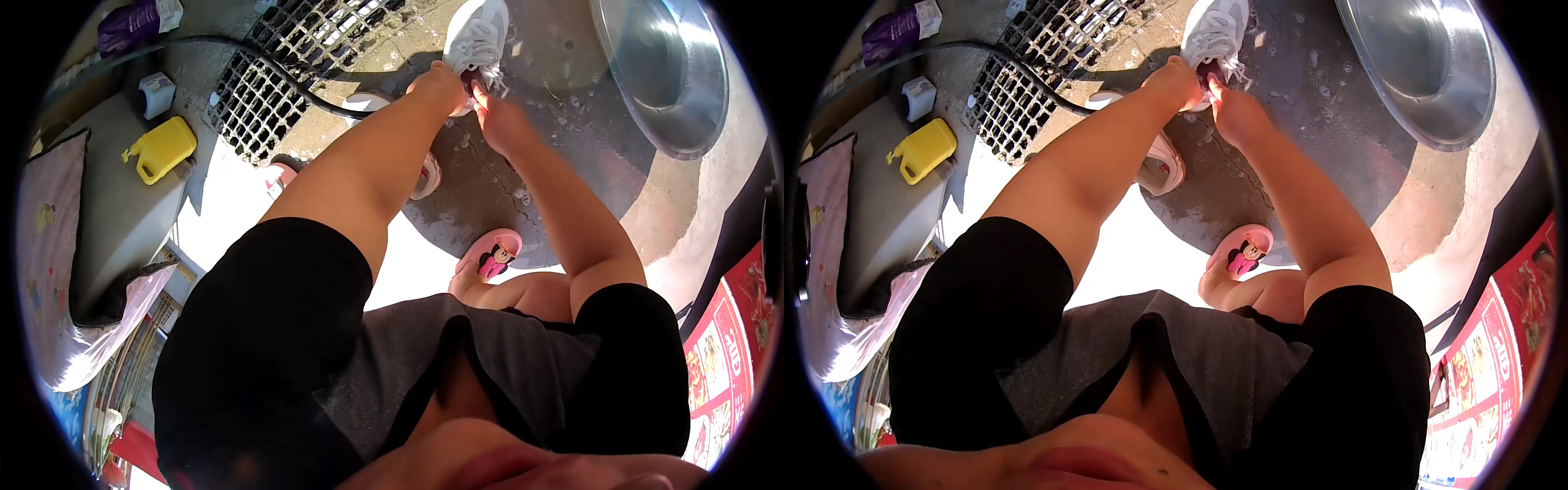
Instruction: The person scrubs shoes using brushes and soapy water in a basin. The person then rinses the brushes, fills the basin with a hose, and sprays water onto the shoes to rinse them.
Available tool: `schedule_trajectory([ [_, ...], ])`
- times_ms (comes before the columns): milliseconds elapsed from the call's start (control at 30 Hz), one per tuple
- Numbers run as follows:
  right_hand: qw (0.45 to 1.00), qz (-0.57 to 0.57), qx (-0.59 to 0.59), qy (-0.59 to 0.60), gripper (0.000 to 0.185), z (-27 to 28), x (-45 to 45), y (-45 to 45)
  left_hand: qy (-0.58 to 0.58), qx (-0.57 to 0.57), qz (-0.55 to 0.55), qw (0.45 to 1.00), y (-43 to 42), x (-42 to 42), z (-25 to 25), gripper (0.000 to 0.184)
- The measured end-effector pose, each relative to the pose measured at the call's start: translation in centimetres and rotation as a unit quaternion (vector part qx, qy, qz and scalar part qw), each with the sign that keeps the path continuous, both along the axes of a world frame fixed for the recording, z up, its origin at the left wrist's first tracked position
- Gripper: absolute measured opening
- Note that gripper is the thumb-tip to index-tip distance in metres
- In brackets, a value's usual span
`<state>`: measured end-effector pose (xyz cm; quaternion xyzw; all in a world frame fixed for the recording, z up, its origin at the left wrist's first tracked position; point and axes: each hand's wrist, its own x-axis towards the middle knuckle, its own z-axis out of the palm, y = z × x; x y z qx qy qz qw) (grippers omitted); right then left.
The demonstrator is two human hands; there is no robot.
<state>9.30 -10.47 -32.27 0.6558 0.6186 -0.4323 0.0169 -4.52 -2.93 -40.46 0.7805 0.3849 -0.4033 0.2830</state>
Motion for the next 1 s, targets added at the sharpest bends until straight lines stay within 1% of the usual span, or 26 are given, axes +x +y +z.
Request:
schedule_trajectory([
  [100,0.994,0.062,-0.008,-0.089,0.043,-0.1,1.2,2.9,-0.026,-0.001,0.020,0.999,0.5,0.0,4.5,0.062],
  [133,0.997,0.028,0.026,-0.074,0.038,-2.3,1.2,4.2,-0.019,-0.016,0.146,0.989,0.7,0.2,6.2,0.065],
  [233,0.984,0.007,-0.067,-0.164,0.035,-1.1,-2.3,6.5,0.023,0.002,0.214,0.977,-0.6,-0.9,-3.4,0.076],
  [267,0.990,-0.027,-0.004,-0.139,0.031,-1.1,-2.4,5.7,0.030,0.011,0.249,0.968,-0.5,-0.6,-1.7,0.074],
  [333,0.996,-0.031,0.034,-0.070,0.034,-0.9,-1.1,3.8,0.038,0.019,0.317,0.948,-0.2,0.5,4.3,0.069],
  [367,0.997,-0.033,0.052,-0.035,0.036,-0.6,-0.2,2.6,0.036,0.021,0.328,0.944,0.0,0.7,5.8,0.067],
  [400,0.999,-0.035,0.003,-0.001,0.038,0.4,0.9,1.5,0.032,0.023,0.323,0.945,0.0,0.7,6.9,0.065],
  [467,0.993,-0.036,-0.089,0.063,0.041,3.1,3.8,-0.3,-0.026,0.040,0.221,0.974,-0.4,-0.4,7.7,0.075],
  [533,0.991,-0.061,-0.051,0.106,0.042,4.2,6.5,-2.7,-0.051,0.068,0.133,0.987,-0.6,-0.8,5.2,0.081],
  [567,0.989,-0.071,-0.033,0.129,0.042,4.3,7.3,-3.3,-0.063,0.085,0.090,0.990,-0.5,-0.8,5.3,0.084],
  [600,0.990,-0.091,0.014,0.106,0.043,4.3,7.5,-3.4,-0.076,0.060,0.246,0.965,-0.6,-0.7,5.4,0.085],
  [633,0.989,-0.109,0.060,0.086,0.044,4.0,7.5,-3.2,-0.085,0.035,0.398,0.913,-0.8,-0.9,5.6,0.087],
  [700,0.980,-0.127,0.145,0.055,0.046,3.1,7.1,-2.0,-0.094,0.025,0.402,0.910,-0.6,-0.8,7.8,0.084],
  [733,0.973,-0.130,0.185,0.043,0.046,2.0,6.1,-0.3,-0.099,0.020,0.402,0.910,-0.6,-0.7,8.3,0.083],
  [767,0.965,-0.136,0.224,0.033,0.047,1.0,4.9,1.3,-0.100,0.041,0.417,0.903,-0.7,-0.8,8.2,0.081],
  [833,0.953,-0.125,0.277,-0.009,0.035,0.0,2.2,4.1,-0.101,0.080,0.444,0.887,-1.6,-1.2,7.8,0.078],
  [933,0.973,-0.176,0.152,-0.001,0.047,-1.2,0.1,6.7,-0.135,0.089,0.431,0.888,-2.0,-2.4,7.0,0.064],
  [1000,0.973,-0.176,0.148,0.010,0.050,-1.0,0.0,6.9,-0.191,0.096,0.378,0.901,-1.9,-3.8,6.8,0.052],
])
